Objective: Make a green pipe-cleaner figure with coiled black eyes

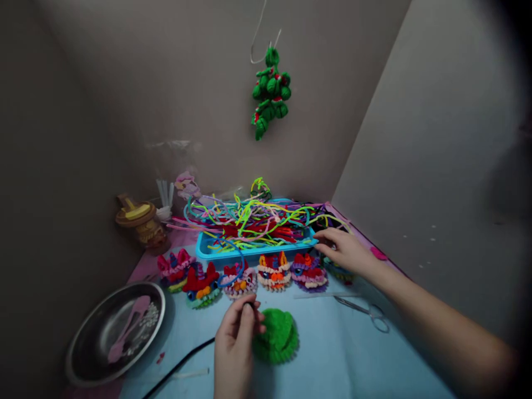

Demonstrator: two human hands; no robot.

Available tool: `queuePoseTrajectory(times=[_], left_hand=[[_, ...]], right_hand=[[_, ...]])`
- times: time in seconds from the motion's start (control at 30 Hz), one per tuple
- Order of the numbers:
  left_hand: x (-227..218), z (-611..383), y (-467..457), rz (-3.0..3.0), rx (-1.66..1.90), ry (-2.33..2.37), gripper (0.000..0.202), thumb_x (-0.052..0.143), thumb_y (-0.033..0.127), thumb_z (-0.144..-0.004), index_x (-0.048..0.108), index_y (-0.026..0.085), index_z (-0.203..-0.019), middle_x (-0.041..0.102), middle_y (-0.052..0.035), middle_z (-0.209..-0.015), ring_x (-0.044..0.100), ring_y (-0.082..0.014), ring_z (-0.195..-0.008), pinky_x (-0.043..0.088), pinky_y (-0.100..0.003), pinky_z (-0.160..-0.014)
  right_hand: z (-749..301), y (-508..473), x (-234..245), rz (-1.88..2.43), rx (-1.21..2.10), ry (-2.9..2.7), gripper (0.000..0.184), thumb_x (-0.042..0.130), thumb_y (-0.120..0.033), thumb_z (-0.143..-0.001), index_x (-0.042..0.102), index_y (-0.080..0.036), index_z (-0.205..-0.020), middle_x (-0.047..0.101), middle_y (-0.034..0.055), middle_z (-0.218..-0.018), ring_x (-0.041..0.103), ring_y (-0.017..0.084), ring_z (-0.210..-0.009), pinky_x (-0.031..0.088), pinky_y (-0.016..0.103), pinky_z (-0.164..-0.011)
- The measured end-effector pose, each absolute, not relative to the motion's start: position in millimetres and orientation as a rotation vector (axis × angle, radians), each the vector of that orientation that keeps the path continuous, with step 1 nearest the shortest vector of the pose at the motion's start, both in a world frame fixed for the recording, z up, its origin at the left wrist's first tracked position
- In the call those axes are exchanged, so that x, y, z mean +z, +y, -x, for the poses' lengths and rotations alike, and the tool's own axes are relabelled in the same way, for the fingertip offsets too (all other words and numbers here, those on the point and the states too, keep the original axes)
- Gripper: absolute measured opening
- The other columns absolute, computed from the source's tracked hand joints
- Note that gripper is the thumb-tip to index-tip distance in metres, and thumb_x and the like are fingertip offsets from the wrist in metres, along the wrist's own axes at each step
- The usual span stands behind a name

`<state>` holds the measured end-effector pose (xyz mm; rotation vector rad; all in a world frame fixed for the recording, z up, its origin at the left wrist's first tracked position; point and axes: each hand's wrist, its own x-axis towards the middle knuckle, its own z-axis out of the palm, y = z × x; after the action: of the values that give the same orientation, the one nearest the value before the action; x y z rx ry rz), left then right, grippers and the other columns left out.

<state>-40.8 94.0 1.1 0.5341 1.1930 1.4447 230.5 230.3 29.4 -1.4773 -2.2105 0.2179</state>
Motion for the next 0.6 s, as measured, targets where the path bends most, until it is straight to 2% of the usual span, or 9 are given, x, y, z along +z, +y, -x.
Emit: queuePoseTrajectory(times=[0.1, 0.23, 0.33, 0.4, 0.5, 0.6], left_hand=[[-1.3, 43.4, 95.6, -0.414, 1.462, 1.145, 0.046, 0.081, 0.039, -0.059, 0.071, 0.014, -0.096, 0.068, -0.0093, -0.089, 0.062, -0.0148, -0.068, 0.050, -0.023, -0.058], [2.2, 44.2, 99.8, -0.211, 1.474, 1.108, 0.034, 0.082, 0.025, -0.059, 0.071, 0.013, -0.088, 0.068, -0.0061, -0.078, 0.061, -0.0118, -0.062, 0.050, -0.018, -0.052], [10.1, 43.8, 104.1, -0.039, 1.443, 1.125, 0.016, 0.072, 0.008, -0.068, 0.069, 0.012, -0.083, 0.066, -0.0042, -0.070, 0.061, -0.0087, -0.055, 0.050, -0.015, -0.049], [15.4, 43.5, 106.5, 0.051, 1.412, 1.142, 0.014, 0.063, 0.001, -0.075, 0.066, 0.012, -0.083, 0.067, -0.0046, -0.071, 0.062, -0.0076, -0.053, 0.051, -0.013, -0.048], [19.4, 42.9, 107.7, 0.117, 1.378, 1.137, 0.018, 0.054, -0.001, -0.080, 0.063, 0.013, -0.087, 0.068, -0.0050, -0.072, 0.064, -0.0080, -0.054, 0.051, -0.013, -0.046], [17.8, 41.4, 106.6, 0.114, 1.362, 1.098, 0.017, 0.058, -0.002, -0.079, 0.062, 0.013, -0.085, 0.067, -0.0036, -0.072, 0.062, -0.0071, -0.051, 0.049, -0.012, -0.043]], right_hand=[[-220.5, 244.0, 27.5, 1.443, 0.201, -2.351, 0.022, 0.051, -0.027, -0.085, 0.065, -0.017, -0.099, 0.066, 0.0081, -0.092, 0.061, 0.019, -0.082, 0.046, 0.030, -0.075], [-210.1, 252.9, 34.5, 1.514, 0.073, -2.487, 0.023, 0.045, -0.023, -0.087, 0.067, -0.018, -0.083, 0.065, 0.0068, -0.085, 0.061, 0.019, -0.080, 0.043, 0.028, -0.072], [-208.3, 257.6, 42.0, 1.634, -0.077, -2.541, 0.022, 0.046, -0.022, -0.086, 0.066, -0.018, -0.078, 0.066, 0.0071, -0.083, 0.061, 0.020, -0.077, 0.041, 0.027, -0.063], [-208.8, 260.0, 48.2, 1.697, -0.140, -2.583, 0.019, 0.049, -0.022, -0.084, 0.066, -0.018, -0.076, 0.066, 0.0081, -0.083, 0.061, 0.021, -0.075, 0.039, 0.028, -0.060], [-205.0, 260.2, 63.2, 1.628, -0.084, -2.611, 0.016, 0.053, -0.024, -0.083, 0.067, -0.018, -0.079, 0.066, 0.0093, -0.083, 0.061, 0.021, -0.077, 0.041, 0.029, -0.065], [-185.5, 254.9, 80.9, 1.398, 0.093, -2.577, 0.020, 0.049, -0.024, -0.085, 0.068, -0.019, -0.084, 0.068, 0.0076, -0.086, 0.061, 0.020, -0.078, 0.044, 0.029, -0.070]])
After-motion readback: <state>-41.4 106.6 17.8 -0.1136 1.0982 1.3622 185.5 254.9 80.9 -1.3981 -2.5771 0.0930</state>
